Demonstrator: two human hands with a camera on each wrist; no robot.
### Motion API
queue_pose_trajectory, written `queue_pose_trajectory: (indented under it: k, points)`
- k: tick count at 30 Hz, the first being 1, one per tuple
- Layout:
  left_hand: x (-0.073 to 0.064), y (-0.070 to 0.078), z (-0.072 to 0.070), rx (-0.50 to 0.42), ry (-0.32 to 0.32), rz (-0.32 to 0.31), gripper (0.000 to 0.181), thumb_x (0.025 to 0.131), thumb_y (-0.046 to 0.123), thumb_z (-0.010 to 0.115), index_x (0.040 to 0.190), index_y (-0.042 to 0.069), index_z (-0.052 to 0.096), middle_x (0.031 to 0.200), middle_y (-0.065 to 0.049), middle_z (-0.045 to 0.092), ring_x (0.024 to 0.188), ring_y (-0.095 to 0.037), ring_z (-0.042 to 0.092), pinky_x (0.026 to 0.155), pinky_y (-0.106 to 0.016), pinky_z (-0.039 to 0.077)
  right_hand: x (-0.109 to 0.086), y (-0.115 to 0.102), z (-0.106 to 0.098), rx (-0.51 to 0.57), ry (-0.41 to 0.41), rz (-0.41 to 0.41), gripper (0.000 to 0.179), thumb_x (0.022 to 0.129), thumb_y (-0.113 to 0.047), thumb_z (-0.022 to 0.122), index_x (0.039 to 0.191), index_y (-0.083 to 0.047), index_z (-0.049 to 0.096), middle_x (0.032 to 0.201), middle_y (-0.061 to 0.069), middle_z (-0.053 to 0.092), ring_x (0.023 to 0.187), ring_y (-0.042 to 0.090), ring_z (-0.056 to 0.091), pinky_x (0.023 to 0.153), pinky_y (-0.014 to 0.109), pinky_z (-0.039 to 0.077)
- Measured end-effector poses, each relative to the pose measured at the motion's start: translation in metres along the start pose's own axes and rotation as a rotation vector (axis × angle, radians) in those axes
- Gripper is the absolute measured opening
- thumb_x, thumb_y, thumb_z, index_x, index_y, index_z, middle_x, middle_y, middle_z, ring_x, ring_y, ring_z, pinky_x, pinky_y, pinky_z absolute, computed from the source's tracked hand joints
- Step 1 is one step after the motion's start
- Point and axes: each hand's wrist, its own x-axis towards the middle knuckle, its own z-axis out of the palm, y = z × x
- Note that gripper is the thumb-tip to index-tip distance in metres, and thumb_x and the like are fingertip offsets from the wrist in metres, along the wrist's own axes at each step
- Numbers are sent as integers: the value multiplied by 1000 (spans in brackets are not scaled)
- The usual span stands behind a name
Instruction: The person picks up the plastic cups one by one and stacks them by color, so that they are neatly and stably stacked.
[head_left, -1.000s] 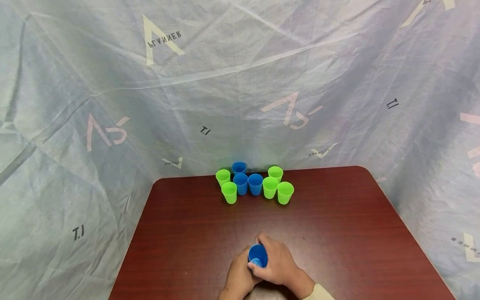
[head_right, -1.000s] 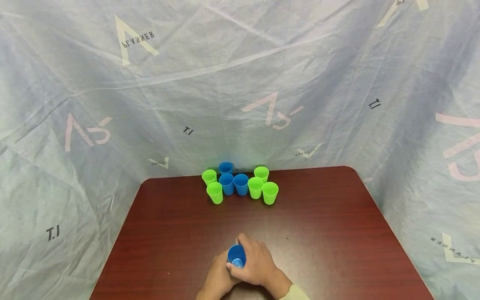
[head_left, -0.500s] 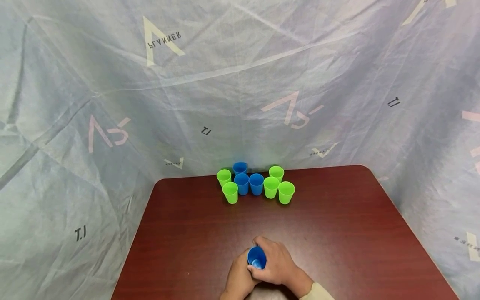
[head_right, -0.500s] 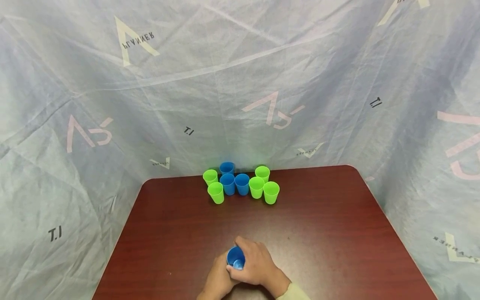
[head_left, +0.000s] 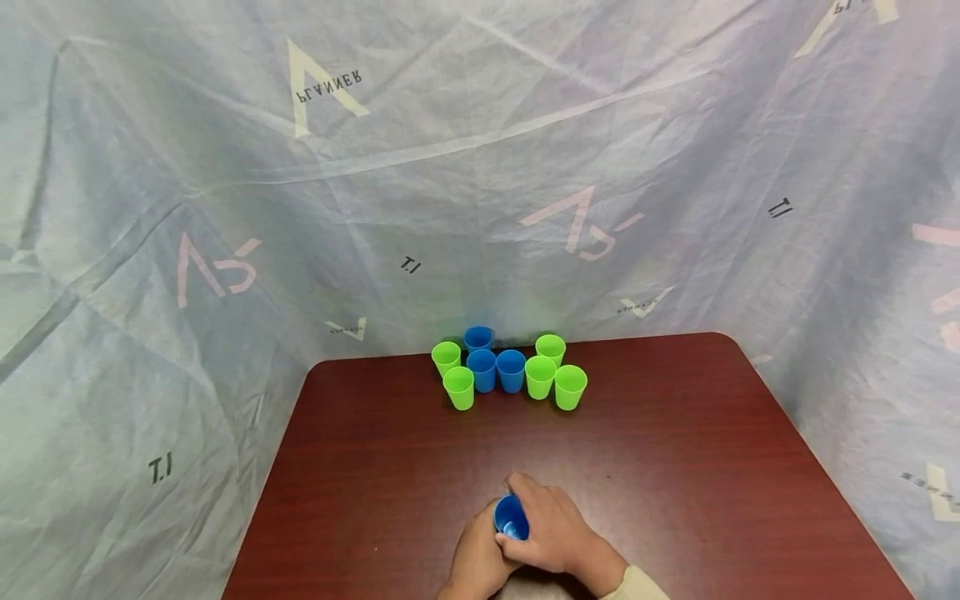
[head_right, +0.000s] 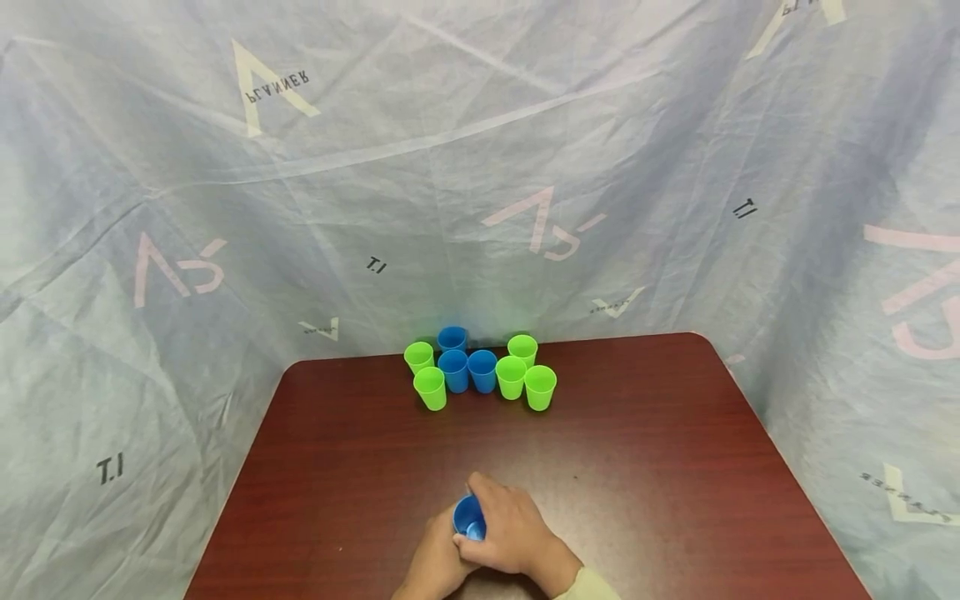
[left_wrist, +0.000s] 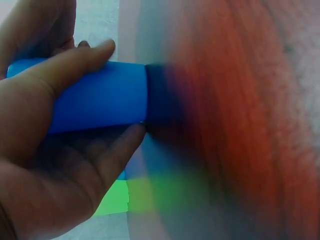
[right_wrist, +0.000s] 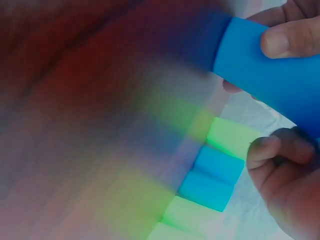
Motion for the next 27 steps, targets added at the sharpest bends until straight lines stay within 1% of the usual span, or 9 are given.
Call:
queue_pose_trajectory:
  k: [2,5,7,9,10,16,21,27]
  points:
    - [0,0,-2,-10,-25,-7,50,78,27,91,121,14,69,108,-1,79,97,-13,75,82,-31,61,1,-2,-2,18,-43,29,54,75,-57,78,106,-21,52,86,-16,48,65,-4,38,55,14,32]
    - [0,0,-4,-47,-73,-53,55,82,34,90,125,11,65,111,-3,78,99,-14,74,83,-29,59,1,-5,-5,35,-84,61,54,74,-55,78,106,-21,51,87,-16,48,66,-3,39,55,15,34]
    - [1,0,-5,-78,-106,-85,62,85,39,88,132,10,61,115,-3,77,103,-14,74,85,-28,59,1,-7,-6,38,-94,70,54,75,-55,77,107,-21,51,88,-15,50,68,-3,41,56,16,35]
    - [1,-1,-6,-97,-126,-111,67,87,43,86,138,11,57,118,-3,76,104,-12,73,86,-26,58,1,-7,-7,36,-95,71,54,78,-58,76,108,-21,52,89,-13,52,69,-3,42,57,16,37]
    - [1,-1,-6,-101,-134,-110,67,87,45,85,138,12,56,118,-2,76,104,-12,73,85,-25,58,0,-7,-7,32,-95,70,54,79,-59,75,109,-21,52,90,-13,52,69,-3,42,57,16,37]
    - [2,-4,-9,-102,-151,-95,62,88,49,83,138,21,59,117,3,76,103,-9,72,84,-25,57,-1,-7,-7,-1,-92,58,55,86,-66,70,111,-20,51,91,-14,51,70,-3,42,58,18,37]
    - [2,-4,-10,-81,-160,-88,61,90,52,81,140,24,60,122,4,75,106,-10,72,86,-27,57,-3,-7,-8,-4,-89,59,55,88,-67,69,112,-21,51,92,-13,52,71,-2,43,58,18,38]
    - [1,-6,-9,-85,-142,-119,56,90,53,80,137,27,63,122,7,75,109,-10,71,90,-30,58,0,-9,-6,0,-90,70,55,88,-67,68,109,-20,52,90,-13,50,70,-2,41,57,16,36]
